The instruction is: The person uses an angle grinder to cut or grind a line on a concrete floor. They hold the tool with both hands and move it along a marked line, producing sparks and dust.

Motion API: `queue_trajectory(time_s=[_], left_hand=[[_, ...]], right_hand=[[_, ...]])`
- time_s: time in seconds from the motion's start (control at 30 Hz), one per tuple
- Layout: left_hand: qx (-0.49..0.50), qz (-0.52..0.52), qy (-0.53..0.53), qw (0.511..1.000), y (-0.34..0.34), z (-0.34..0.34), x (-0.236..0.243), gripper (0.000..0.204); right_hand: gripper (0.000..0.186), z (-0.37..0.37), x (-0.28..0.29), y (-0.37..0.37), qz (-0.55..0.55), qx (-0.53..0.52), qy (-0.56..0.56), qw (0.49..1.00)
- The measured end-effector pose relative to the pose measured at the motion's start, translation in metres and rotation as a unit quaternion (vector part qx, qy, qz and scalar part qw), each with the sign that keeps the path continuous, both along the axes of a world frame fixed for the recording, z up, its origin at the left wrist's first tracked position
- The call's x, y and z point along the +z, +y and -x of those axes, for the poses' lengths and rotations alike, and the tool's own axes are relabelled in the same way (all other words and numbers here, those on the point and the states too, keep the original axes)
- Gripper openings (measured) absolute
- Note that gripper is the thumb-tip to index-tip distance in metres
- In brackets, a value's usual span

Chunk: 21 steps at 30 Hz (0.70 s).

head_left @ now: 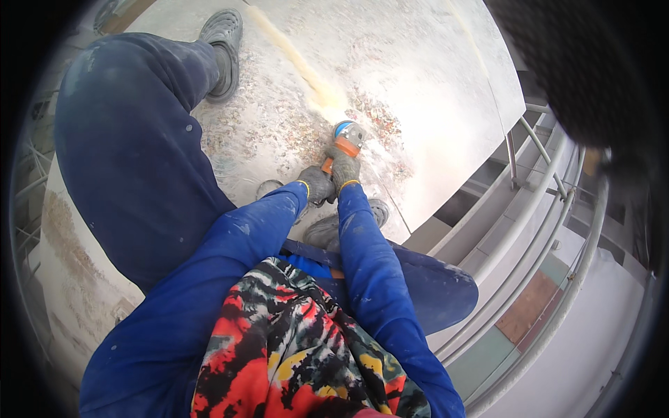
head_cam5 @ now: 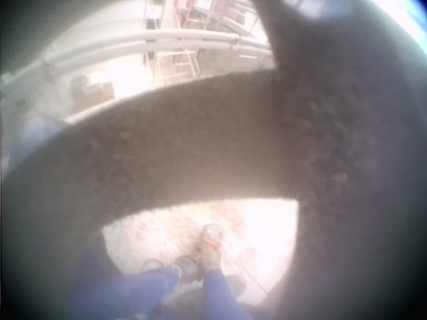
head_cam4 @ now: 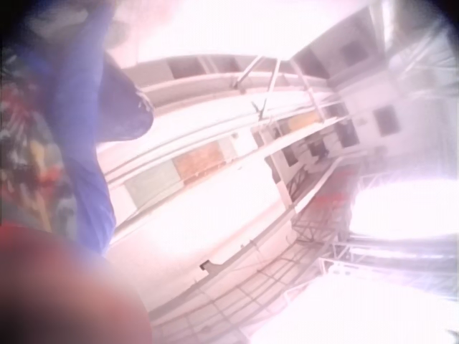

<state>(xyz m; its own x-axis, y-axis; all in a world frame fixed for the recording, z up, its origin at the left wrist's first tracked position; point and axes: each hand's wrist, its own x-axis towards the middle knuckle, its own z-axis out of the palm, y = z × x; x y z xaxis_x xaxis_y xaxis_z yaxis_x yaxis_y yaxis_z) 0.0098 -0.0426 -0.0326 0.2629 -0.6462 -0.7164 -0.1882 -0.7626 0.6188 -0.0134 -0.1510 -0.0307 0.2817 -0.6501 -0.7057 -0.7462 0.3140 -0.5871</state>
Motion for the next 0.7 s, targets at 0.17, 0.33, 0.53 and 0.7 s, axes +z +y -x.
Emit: queue_trajectory(time_s=[0.17, 0.33, 0.53, 0.7], left_hand=[[-0.005, -0.015, 0.010, 1.000, 0.000, -0.008, 0.006, 0.033], [0.087, -0.063, 0.087, 0.990, -0.013, 0.001, 0.008, 0.035], [0.057, -0.031, 0.068, 0.996, -0.009, -0.011, 0.005, 0.030], [0.061, -0.032, 0.068, 0.995, -0.002, -0.010, -0.001, 0.029]], right_hand=[[0.051, -0.006, -0.005, 0.000, 0.003, 0.004, 0.010, 1.000], [0.049, 0.005, 0.006, -0.011, 0.012, -0.021, 0.017, 1.000], [0.054, -0.010, 0.006, -0.010, 0.009, 0.027, 0.016, 0.999], [0.046, -0.017, 0.000, 0.000, 0.027, 0.016, 0.035, 0.999]])
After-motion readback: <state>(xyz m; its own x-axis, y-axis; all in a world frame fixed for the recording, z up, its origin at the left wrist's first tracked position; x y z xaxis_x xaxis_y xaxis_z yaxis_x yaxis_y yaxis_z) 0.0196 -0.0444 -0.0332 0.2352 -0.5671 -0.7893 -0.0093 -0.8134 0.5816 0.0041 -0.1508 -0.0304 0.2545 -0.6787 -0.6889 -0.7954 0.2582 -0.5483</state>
